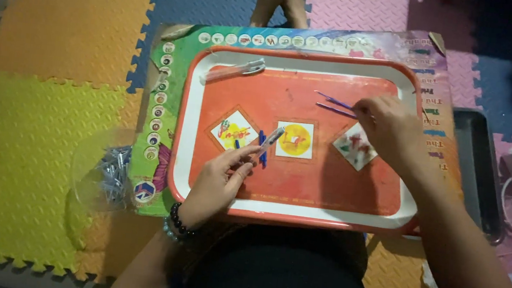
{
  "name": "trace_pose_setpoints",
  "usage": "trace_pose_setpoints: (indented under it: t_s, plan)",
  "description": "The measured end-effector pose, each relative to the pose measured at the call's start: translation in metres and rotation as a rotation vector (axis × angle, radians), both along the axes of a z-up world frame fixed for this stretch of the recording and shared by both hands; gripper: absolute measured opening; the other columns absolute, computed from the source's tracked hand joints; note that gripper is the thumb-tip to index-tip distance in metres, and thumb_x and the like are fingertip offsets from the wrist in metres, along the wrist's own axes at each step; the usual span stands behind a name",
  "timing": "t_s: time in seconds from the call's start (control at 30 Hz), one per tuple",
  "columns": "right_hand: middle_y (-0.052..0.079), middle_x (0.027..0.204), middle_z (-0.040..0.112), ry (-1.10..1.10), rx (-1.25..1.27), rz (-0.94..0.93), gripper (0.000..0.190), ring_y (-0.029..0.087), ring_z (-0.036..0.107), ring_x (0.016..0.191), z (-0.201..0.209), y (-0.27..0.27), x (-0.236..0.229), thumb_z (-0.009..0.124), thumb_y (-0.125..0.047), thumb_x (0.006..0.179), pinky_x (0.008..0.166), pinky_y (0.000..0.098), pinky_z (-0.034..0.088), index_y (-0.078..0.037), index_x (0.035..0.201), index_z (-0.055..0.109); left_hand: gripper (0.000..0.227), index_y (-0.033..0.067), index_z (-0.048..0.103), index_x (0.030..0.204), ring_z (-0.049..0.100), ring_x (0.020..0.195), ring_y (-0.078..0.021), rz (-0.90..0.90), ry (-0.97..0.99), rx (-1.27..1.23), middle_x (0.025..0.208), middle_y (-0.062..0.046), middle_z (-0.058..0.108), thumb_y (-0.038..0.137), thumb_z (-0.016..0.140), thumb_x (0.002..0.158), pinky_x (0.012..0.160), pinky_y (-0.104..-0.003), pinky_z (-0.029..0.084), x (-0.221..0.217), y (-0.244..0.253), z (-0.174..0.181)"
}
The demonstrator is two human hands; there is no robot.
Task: Assembling pens by manually inserting ink refills into plastic pen barrels on a tray.
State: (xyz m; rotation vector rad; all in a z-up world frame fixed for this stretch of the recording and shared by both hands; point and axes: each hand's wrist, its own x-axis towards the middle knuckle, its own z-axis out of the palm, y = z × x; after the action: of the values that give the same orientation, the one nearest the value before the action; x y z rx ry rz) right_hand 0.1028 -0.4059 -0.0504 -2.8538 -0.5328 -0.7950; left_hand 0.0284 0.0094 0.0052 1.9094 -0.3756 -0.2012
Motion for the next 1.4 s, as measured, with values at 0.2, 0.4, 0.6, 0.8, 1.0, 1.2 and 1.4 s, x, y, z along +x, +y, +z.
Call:
trace_pose_setpoints:
  t_s: [0.2,0.4,0.6,0.8,1.0,1.2,1.4]
  plan:
    - [0.004,0.103,0.077,0.086,0.229,0.182,0.010,0.027,0.078,0.096,0.071,0.054,-0.037,0.081,-0.013,0.111,0.087,0.0379,0.063,-0.016,0.120,0.084,0.038,0.0132,0.076,0.147,0.086,0.091,-0.0300,0.027,-0.036,-0.041,0.109,-0.018,0.082,0.010,0.067,0.111,0.082,-0.043,0.069,0.006,-0.004,-0.010]
    - [0.007,0.104,0.078,0.074,0.206,0.233,0.010,0.030,0.078,0.099,0.079,0.062,-0.046,0.083,-0.009,0.107,0.086,0.0406,0.064,-0.010,0.117,0.083,0.038,0.0102,0.076,0.147,0.085,0.089,-0.0319,0.029,0.002,-0.029,0.108,-0.022,0.083,0.007,0.065,0.111,0.082,-0.046,0.069,0.000,0.002,0.000]
    - [0.007,0.104,0.077,0.042,0.107,0.253,0.005,0.031,0.078,0.098,0.082,0.067,-0.044,0.083,-0.015,0.108,0.081,0.0427,0.061,-0.014,0.113,0.082,0.041,0.0130,0.077,0.148,0.086,0.092,-0.0319,0.011,0.003,0.027,0.109,-0.018,0.082,0.004,0.068,0.109,0.084,-0.044,0.069,0.004,0.004,0.005]
    - [0.005,0.111,0.074,-0.155,-0.103,0.247,0.016,0.030,0.075,0.105,0.078,0.062,-0.028,0.085,-0.012,0.104,0.085,0.0426,0.060,-0.024,0.114,0.082,0.045,0.0191,0.078,0.148,0.084,0.096,-0.0376,0.000,-0.067,0.174,0.110,-0.017,0.081,0.003,0.069,0.107,0.088,-0.049,0.067,0.004,0.010,0.002]
    - [0.010,0.114,0.070,-0.101,-0.053,0.341,0.024,0.035,0.072,0.109,0.084,0.092,0.000,0.081,-0.003,0.100,0.087,0.0450,0.058,-0.023,0.113,0.081,0.047,0.0185,0.080,0.144,0.083,0.102,-0.0376,0.016,-0.113,0.120,0.111,-0.015,0.081,-0.002,0.071,0.103,0.090,-0.047,0.067,0.002,0.016,0.001]
    - [0.012,0.110,0.080,0.306,0.690,0.579,0.022,0.040,0.080,0.102,0.096,0.187,-0.013,0.073,-0.001,0.108,0.088,0.0454,0.065,-0.015,0.123,0.081,0.036,0.0104,0.079,0.143,0.082,0.097,-0.0258,0.148,-0.010,-0.013,0.112,-0.016,0.079,0.005,0.068,0.109,0.083,-0.039,0.068,-0.003,0.029,-0.016]
    - [0.010,0.084,0.073,0.177,0.160,0.439,0.002,0.033,0.074,0.087,0.016,0.198,0.014,0.079,-0.013,0.099,0.073,0.0453,0.060,-0.015,0.100,0.080,0.036,0.0041,0.070,0.147,0.083,0.103,-0.0354,0.305,0.088,-0.085,0.123,-0.023,0.076,0.004,0.063,0.111,0.079,-0.045,0.070,0.001,0.050,0.000]
